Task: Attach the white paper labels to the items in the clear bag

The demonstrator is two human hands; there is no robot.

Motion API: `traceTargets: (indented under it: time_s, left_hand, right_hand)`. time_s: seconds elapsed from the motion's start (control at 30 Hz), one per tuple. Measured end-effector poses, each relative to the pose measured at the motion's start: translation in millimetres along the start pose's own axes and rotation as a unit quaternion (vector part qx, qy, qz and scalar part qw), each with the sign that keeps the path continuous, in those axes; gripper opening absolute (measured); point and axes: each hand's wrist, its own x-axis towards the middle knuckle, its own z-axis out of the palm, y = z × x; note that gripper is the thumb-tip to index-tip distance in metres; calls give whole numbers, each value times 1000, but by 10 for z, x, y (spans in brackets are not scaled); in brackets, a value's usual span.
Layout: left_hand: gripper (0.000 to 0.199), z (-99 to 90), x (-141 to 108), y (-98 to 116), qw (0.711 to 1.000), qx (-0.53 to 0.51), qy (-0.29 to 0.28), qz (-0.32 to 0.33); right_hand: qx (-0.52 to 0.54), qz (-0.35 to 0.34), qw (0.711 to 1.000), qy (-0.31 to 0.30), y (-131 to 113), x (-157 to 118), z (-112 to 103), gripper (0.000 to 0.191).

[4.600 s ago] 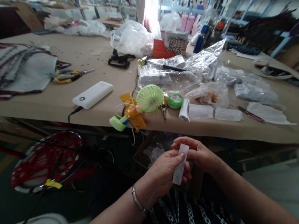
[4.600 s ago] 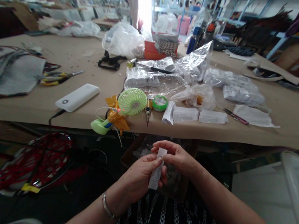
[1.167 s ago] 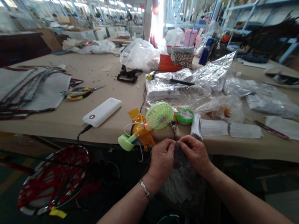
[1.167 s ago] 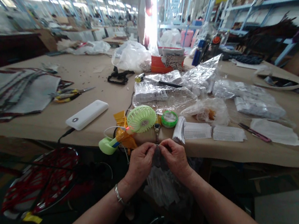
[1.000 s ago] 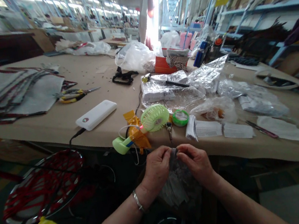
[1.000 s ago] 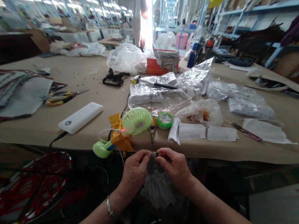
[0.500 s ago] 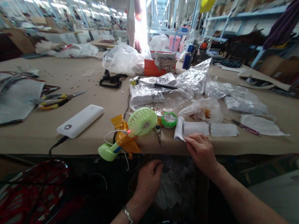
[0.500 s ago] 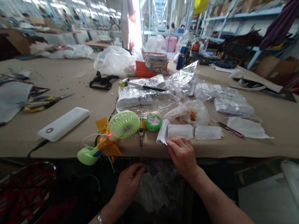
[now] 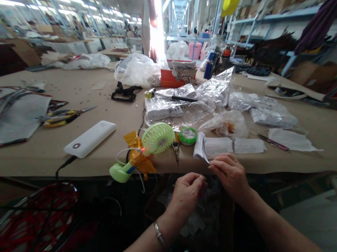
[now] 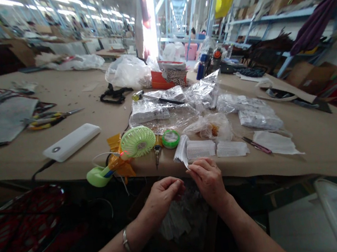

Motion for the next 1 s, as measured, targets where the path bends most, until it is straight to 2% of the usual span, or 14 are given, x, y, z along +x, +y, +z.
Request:
traceTargets:
  time_s: [0.13, 0.2, 0.3, 0.4, 0.53, 0.67, 0.87, 1.0]
  left_hand:
    - [25, 136, -27, 132, 975, -212, -48, -53]
    - [22, 183, -16, 161, 961, -266, -33, -73]
    - [14, 216, 17, 148, 956, -278, 11, -98]
    - [13, 210, 23, 111, 958, -262, 12, -116]
    - [18, 178, -15, 79, 966, -211, 2, -148]
    - [16, 157, -45, 31, 968, -198, 5, -152]
    - [12, 139, -27, -18, 966, -197, 7, -169]
    - [14, 128, -39, 50, 956, -222, -21, -192]
  right_hand:
    - [2, -42, 999, -32, -269, -142, -106, 8]
    - [10, -62, 996, -58, -404, -221, -135, 10]
    - [28, -78, 993, -85, -477, -266, -172, 8]
    - [4, -38, 995, -93, -316, -184, -199, 23]
    - [-147, 31, 984, -94, 53, -29, -148, 38]
    - [-212, 0, 971, -109, 237, -34, -63, 27]
    - [-146, 8, 988, -52, 305, -97, -98, 16]
    - [-27, 23, 999, -8, 193, -117, -166, 14]
